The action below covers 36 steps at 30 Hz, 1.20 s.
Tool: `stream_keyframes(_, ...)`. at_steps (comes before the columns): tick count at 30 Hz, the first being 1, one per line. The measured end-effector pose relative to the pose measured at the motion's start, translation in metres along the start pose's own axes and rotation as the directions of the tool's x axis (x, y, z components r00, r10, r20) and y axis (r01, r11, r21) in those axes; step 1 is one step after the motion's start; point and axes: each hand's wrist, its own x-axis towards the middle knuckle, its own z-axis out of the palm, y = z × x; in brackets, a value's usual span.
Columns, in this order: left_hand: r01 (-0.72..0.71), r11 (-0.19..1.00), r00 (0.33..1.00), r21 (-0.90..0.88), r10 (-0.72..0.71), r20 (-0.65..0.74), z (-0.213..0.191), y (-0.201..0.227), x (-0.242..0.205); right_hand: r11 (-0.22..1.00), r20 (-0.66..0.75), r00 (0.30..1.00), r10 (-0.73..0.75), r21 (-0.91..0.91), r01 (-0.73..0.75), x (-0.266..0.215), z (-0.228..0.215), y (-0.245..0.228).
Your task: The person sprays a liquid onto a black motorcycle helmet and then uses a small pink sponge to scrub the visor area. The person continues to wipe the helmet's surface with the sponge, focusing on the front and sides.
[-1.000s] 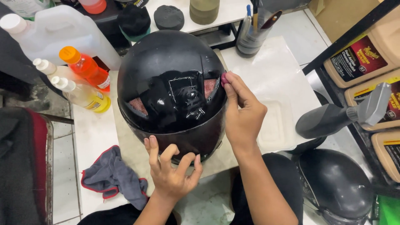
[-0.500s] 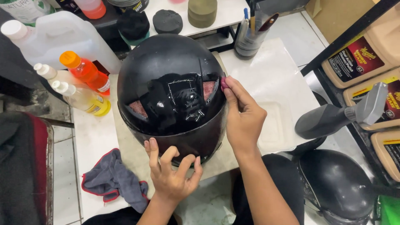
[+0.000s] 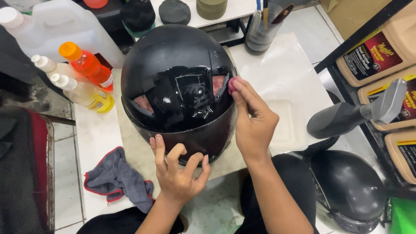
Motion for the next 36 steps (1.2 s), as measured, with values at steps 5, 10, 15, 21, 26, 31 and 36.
stream_keyframes(5,-0.003,1.000,1.000,0.009,0.003,-0.003,0.000,-0.001,0.007,0.972,0.097,0.974,-0.207,-0.091,0.215,-0.019,-0.005,-0.006)
stream_keyframes(10,0.008,1.000,1.000,0.012,-0.008,0.003,-0.003,0.002,0.002,0.968,0.078,0.971,-0.227,-0.091,0.234,-0.017,-0.002,0.006)
stream_keyframes(15,0.006,1.000,1.000,-0.012,-0.006,-0.002,-0.010,0.002,0.004,0.883,0.165,0.901,-0.402,-0.189,0.429,-0.042,0.006,-0.003)
stream_keyframes(21,0.003,1.000,0.999,-0.015,-0.003,0.033,-0.022,0.001,0.009,0.717,0.318,0.735,-0.598,-0.196,0.669,-0.051,0.023,-0.011)
stream_keyframes(26,0.017,0.999,0.998,-0.043,-0.015,0.060,-0.035,0.002,0.014,0.758,0.223,0.815,-0.535,-0.300,0.579,-0.032,0.032,-0.015)
stream_keyframes(31,0.036,0.995,0.997,-0.090,-0.029,0.070,-0.043,-0.004,0.019,0.691,0.296,0.750,-0.591,-0.293,0.660,-0.047,0.035,-0.017)
stream_keyframes(36,0.059,0.990,0.995,-0.131,-0.049,0.083,-0.050,-0.005,0.022,0.623,0.449,0.640,-0.623,-0.209,0.753,-0.043,0.042,-0.030)
